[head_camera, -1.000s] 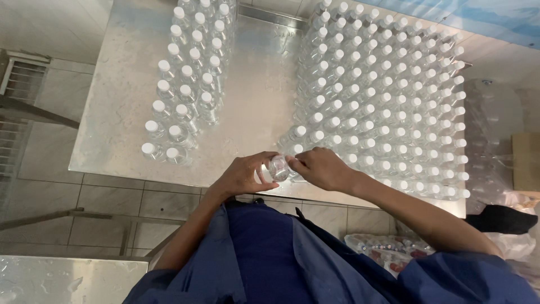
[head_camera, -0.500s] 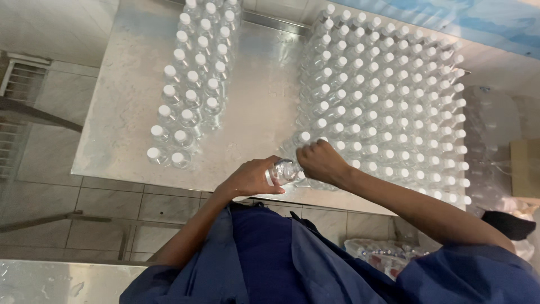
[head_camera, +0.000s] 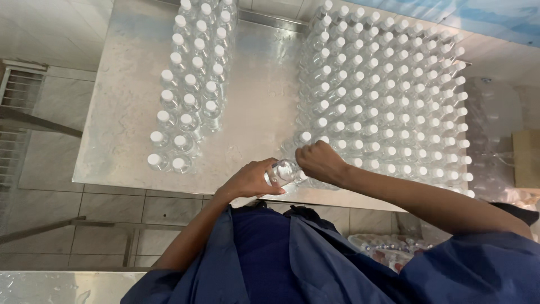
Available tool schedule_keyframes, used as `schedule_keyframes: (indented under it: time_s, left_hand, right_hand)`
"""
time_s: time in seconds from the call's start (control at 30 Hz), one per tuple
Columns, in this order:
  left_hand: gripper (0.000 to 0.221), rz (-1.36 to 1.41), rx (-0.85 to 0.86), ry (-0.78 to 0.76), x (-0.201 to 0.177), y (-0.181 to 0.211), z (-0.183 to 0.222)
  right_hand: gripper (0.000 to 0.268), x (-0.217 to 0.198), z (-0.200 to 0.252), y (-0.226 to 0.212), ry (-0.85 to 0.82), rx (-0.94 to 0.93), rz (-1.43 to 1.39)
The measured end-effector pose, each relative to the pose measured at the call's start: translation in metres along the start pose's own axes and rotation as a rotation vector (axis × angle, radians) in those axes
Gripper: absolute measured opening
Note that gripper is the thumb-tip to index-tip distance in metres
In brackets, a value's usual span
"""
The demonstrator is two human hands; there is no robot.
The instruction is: The person repeatedly picks up plastic bottles from a large group on a metal table, screws on white caps by hand, and places the capped bottles into a separate row on the left side of the table.
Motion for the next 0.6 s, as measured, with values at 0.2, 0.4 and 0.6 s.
schedule_keyframes:
  time_s: [0.2,0.4,0.6]
  left_hand:
    - [0.083,-0.572,-0.145,-0.087,0.002,-0.008,-0.01]
    - [0.083,-0.215,-0.153,0.04,-0.023,0.0,0.007]
    - [0.092,-0.259,-0.25,-0.034,0.005,-0.042,-0.015]
  right_hand:
    - [0.034,0.066,-0.004,-0.014,-0.888,0.148,-1.071]
    - [0.012,-0.012,-0.017,0.001,0.048,0.004,-0.104]
    - [0.027,0.062,-0.016,-0.015,-0.447,-0.083,-0.508]
Point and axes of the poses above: each hand's wrist, its own z-axis away from the middle knuckle, its own x-axis out of the palm, y = z × x, the point moved 3 cm from there along -z, towards the middle knuckle, and after that the axes turned 2 degrees about x, right-handed, at the moved point
